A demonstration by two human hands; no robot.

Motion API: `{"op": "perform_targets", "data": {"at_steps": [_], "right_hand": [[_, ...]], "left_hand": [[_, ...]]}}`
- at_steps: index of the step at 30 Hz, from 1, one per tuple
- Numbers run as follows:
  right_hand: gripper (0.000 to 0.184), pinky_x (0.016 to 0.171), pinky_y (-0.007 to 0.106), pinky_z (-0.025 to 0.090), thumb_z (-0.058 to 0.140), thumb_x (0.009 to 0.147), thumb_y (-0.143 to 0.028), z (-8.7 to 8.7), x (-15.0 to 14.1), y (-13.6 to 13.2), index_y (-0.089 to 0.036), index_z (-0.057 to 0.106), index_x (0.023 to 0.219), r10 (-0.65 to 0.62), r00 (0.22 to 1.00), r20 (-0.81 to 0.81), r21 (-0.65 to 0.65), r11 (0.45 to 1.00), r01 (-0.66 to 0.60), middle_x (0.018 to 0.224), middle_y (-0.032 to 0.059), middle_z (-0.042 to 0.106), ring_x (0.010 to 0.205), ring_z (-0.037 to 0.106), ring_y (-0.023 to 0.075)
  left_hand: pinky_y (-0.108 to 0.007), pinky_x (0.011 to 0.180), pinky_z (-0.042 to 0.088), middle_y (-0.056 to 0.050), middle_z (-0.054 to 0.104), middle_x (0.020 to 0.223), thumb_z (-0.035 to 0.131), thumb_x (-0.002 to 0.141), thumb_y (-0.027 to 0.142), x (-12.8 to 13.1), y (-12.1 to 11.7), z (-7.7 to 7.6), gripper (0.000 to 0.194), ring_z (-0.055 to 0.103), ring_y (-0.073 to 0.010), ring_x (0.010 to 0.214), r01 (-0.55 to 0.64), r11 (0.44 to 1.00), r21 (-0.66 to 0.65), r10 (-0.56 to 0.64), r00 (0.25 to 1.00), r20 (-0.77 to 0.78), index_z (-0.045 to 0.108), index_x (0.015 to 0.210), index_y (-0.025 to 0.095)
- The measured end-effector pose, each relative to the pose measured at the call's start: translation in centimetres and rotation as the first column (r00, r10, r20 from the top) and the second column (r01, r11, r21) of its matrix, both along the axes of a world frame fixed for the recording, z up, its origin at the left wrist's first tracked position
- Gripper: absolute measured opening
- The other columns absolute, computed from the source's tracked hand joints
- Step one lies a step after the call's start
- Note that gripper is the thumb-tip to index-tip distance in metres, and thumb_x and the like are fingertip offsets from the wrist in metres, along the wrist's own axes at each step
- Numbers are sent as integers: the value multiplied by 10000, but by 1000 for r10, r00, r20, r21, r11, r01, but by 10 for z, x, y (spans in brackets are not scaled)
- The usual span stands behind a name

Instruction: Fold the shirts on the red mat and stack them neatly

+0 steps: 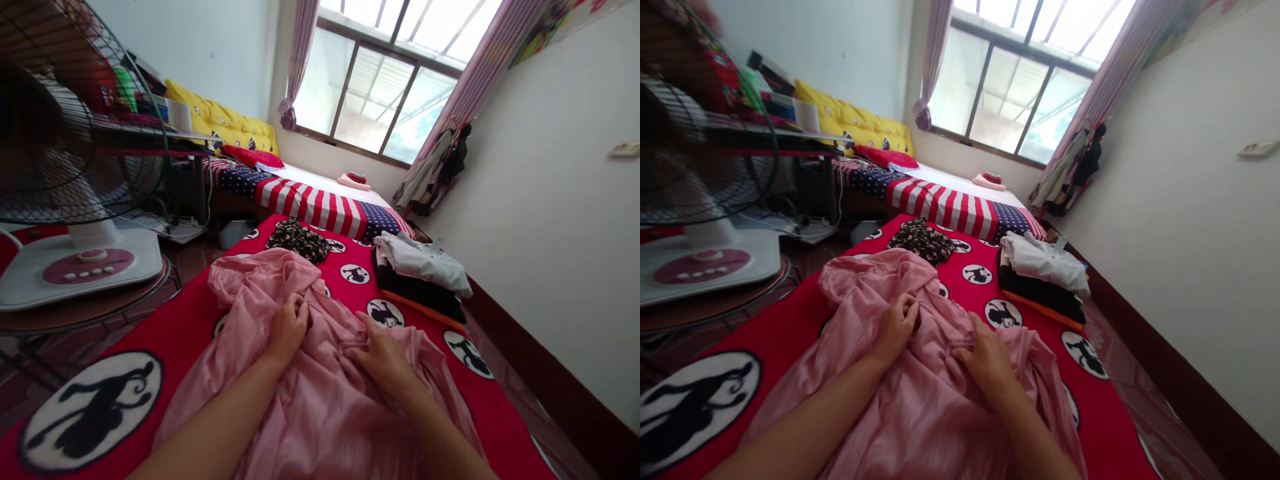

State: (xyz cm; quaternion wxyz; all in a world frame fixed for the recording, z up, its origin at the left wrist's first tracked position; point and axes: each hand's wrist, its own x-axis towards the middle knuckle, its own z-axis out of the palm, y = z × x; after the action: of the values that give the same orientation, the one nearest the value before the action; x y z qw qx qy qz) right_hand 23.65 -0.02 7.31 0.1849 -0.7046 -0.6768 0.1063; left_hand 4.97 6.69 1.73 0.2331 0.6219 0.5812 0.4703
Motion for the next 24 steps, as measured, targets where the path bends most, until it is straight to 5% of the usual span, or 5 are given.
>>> {"op": "perform_targets", "data": {"at_steps": [3,6,12,16,24], "right_hand": [[131,589,243,364,621,723,-321,10,-8,-8,-220,669,791,83,991,103,41,995,-88,741,8,667,693,600,171],[104,525,230,297,595,702,-256,33,0,-7,-208,595,610,153,978,140,47,986,-161,581,-22,586,576,525,131],[368,868,334,437,465,792,-223,65,28,29,-185,605,1130,-100,994,-34,532,840,103,1128,105,626,1032,571,246],[663,1086,463,287,462,852,-279,29,15,31,-149,237,1462,-157,987,-17,594,793,136,1549,169,177,1424,185,291],[585,1103,536,229,476,892,-431,-63,39,7,-113,444,1382,-164,957,237,126,982,137,1470,202,375,1391,285,340]], "left_hand": [[-262,705,467,-25,661,831,445,899,292,-2,-3,-1,135,638,-171,779,4,986,165,-42,973,227,540,898,196],[-248,711,473,-8,642,821,469,901,309,-1,-10,3,129,625,-154,765,-1,967,256,-73,958,277,537,909,200],[-324,932,466,-78,646,1128,427,921,277,24,13,36,258,610,-195,1055,255,881,399,-326,938,119,549,1133,198],[-431,1136,258,-139,184,1569,577,818,249,46,43,42,680,217,-271,1430,495,836,235,-452,865,-217,319,1442,171],[-527,1139,154,-140,297,1531,521,864,473,47,28,-16,627,220,-306,1425,442,896,-44,-380,713,-589,395,1426,224]]}}
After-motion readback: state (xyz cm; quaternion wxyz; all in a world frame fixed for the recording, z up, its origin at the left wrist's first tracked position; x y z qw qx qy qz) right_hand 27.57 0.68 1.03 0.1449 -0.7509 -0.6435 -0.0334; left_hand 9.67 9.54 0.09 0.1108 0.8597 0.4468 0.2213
